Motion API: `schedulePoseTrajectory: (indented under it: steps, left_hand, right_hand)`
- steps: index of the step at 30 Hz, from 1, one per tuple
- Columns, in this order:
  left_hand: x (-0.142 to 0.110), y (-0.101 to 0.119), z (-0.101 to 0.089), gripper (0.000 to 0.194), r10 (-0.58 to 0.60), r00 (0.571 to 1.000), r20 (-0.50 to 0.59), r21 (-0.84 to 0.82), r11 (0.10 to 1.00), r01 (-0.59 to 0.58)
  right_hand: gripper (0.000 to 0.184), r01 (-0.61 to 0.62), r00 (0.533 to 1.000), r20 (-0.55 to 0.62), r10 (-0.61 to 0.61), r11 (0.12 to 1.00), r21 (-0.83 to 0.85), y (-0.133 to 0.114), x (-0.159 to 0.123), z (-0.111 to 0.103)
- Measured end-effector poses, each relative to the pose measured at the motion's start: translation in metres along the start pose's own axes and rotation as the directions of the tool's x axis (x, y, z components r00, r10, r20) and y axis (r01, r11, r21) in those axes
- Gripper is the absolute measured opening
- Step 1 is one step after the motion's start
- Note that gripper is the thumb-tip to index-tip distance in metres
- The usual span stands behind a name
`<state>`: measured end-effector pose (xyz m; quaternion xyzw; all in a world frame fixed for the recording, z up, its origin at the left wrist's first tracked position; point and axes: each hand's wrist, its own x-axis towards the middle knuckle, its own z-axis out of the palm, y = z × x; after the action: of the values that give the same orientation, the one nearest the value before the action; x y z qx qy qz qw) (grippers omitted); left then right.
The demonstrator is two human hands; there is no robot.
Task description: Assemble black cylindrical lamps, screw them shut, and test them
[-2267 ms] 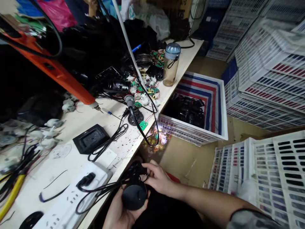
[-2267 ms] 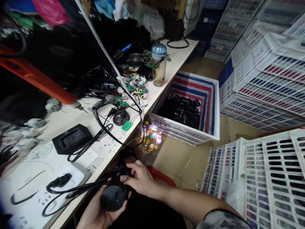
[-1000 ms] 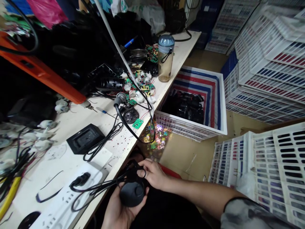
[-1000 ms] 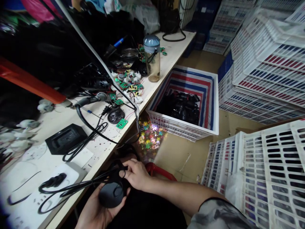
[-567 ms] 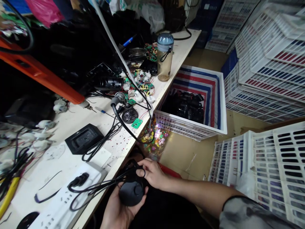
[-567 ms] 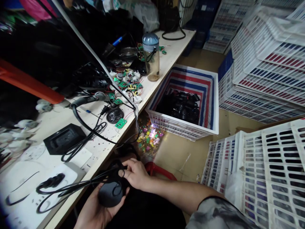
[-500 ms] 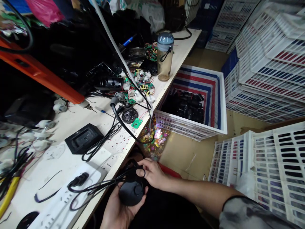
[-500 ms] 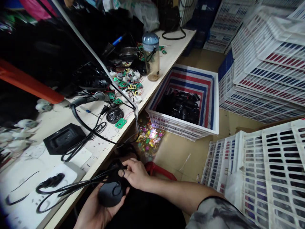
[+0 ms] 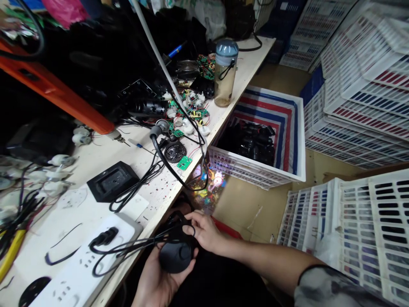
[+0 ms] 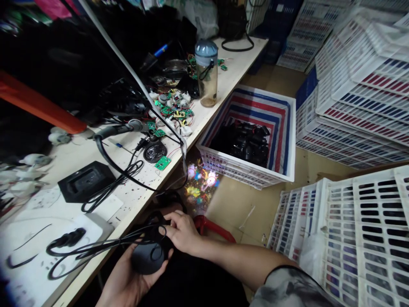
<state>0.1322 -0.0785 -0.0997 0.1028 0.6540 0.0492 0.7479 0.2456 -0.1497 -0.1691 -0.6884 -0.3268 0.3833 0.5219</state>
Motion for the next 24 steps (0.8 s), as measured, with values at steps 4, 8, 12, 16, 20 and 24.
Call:
schedulePoseTrajectory:
  steps: [4, 8, 12, 16, 20, 24]
  left_hand:
    - [0.0011, -0.0005, -0.0017, 0.034, -0.007, 1.000, 0.002, -0.014, 1.000, 0.007]
    - [0.0001, -0.0007, -0.0011, 0.033, 0.009, 1.000, -0.004, -0.003, 1.000, -0.009]
    - [-0.0006, -0.0002, 0.0022, 0.035, 0.006, 1.000, 0.006, 0.000, 1.000, -0.006]
    - [-0.0006, 0.0002, 0.0035, 0.038, 0.010, 1.000, 0.004, 0.000, 1.000, -0.010]
    - [-0.0005, 0.0003, 0.0018, 0.039, 0.007, 1.000, 0.006, 0.009, 1.000, -0.007]
    - [-0.0003, -0.0002, 0.0011, 0.040, 0.013, 1.000, 0.010, 0.011, 1.000, -0.013]
  right_hand:
    - [0.014, -0.007, 1.000, 0.000, 0.007, 1.000, 0.002, -0.0004, 0.0000, -0.0002]
    - [0.013, -0.013, 1.000, 0.001, 0.013, 1.000, 0.004, -0.0004, 0.0002, -0.0001]
    - [0.014, -0.018, 1.000, 0.000, 0.018, 1.000, 0.006, -0.0008, 0.0005, 0.0000]
    - [0.013, -0.016, 1.000, 0.001, 0.016, 1.000, 0.009, -0.0015, 0.0004, -0.0004]
    - [0.012, -0.014, 1.000, 0.001, 0.014, 1.000, 0.007, -0.0005, 0.0002, -0.0004]
    - [0.011, -0.005, 1.000, -0.004, 0.006, 1.000, 0.005, 0.0018, 0.0004, 0.0003]
